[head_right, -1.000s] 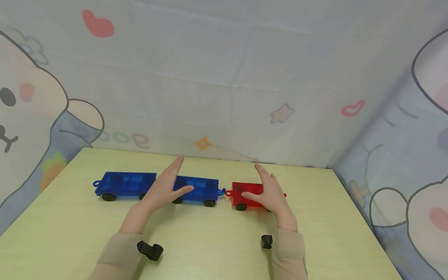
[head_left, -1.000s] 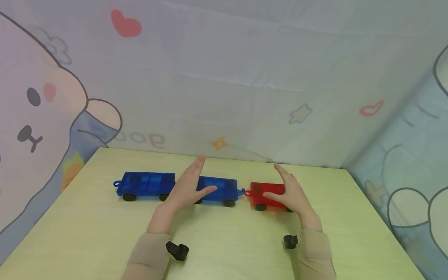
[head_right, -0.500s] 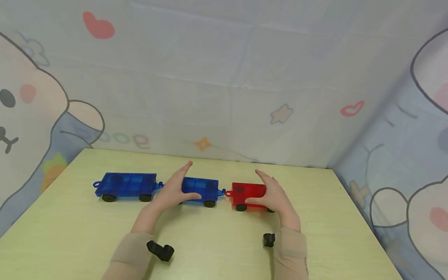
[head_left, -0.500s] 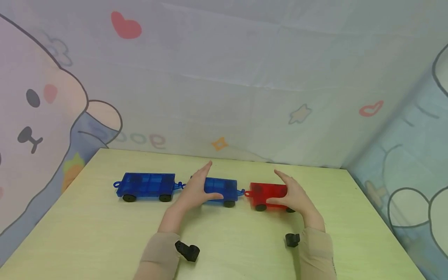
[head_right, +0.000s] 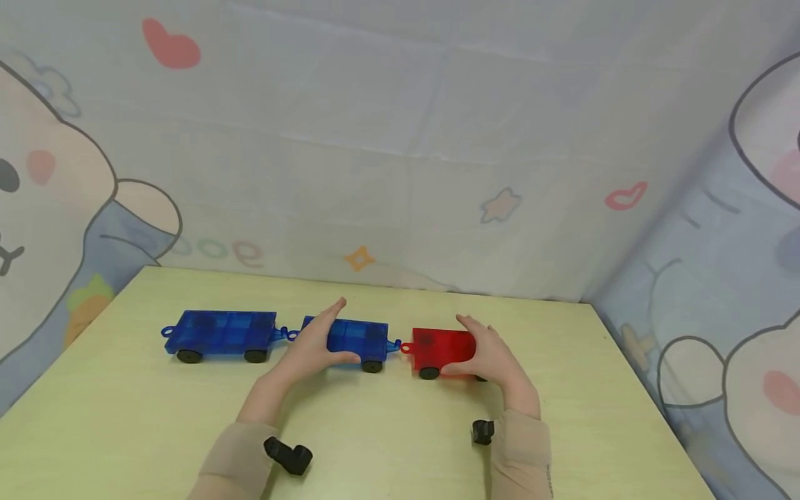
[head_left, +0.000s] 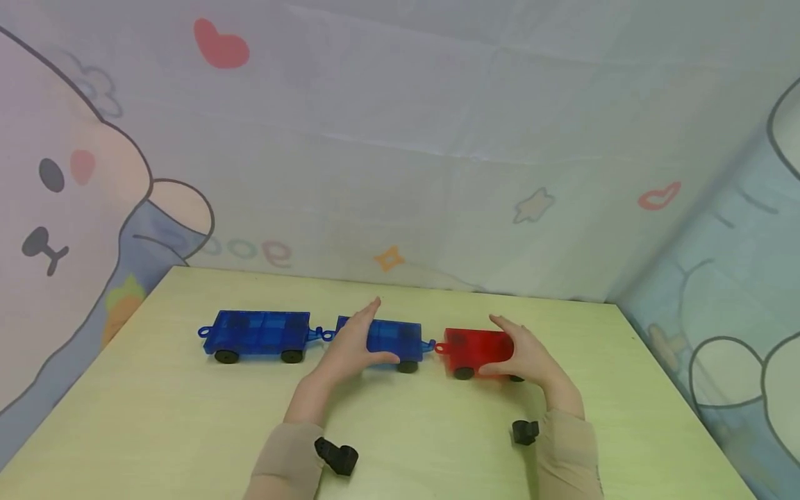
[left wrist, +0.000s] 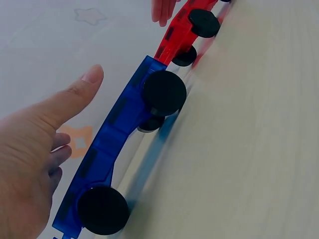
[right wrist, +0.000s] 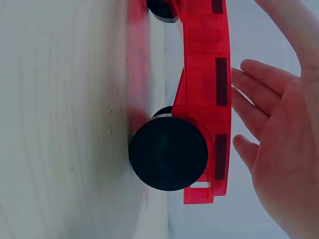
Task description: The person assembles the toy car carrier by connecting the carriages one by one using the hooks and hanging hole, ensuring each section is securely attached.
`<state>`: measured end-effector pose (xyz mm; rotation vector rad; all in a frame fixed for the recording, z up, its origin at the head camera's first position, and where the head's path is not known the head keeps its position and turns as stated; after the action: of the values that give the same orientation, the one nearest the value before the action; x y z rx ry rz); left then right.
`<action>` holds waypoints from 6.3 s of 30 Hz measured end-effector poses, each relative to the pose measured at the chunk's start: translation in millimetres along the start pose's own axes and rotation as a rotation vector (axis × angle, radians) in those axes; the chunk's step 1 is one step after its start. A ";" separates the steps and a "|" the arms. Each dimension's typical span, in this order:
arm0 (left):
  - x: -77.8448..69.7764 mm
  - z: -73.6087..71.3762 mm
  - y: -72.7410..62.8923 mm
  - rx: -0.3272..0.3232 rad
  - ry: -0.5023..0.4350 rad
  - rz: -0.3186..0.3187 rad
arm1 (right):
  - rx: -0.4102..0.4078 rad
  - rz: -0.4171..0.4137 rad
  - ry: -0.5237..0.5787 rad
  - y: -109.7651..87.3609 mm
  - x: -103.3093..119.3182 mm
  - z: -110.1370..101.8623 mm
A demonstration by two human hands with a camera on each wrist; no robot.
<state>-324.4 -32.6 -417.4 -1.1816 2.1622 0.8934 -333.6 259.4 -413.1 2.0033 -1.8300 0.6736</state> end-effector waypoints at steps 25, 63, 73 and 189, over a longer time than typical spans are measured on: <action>6.7 9.9 -0.6 0.062 0.092 -0.013 | 0.085 0.040 0.005 2.1 -12.2 8.0; 5.6 6.8 -1.7 0.031 0.122 -0.035 | 0.087 0.042 0.098 1.1 -18.6 6.0; 6.6 6.4 -1.3 0.019 0.115 -0.025 | 0.069 0.033 0.110 0.5 -22.1 3.6; -3.9 22.4 1.5 0.107 0.080 -0.041 | 0.094 0.066 0.032 0.2 -16.2 5.7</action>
<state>-321.0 -13.2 -428.7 -1.2229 2.2110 0.7156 -334.1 269.6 -426.9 1.9850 -1.8854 0.8208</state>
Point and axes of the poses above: each hand's wrist, its own y-axis towards the middle knuckle, its own z-axis out of the palm, x = y × z, the point moved 8 cm from there along y, towards the middle knuckle, and after that the axes turned 13 degrees about z, right-handed, at the moved point
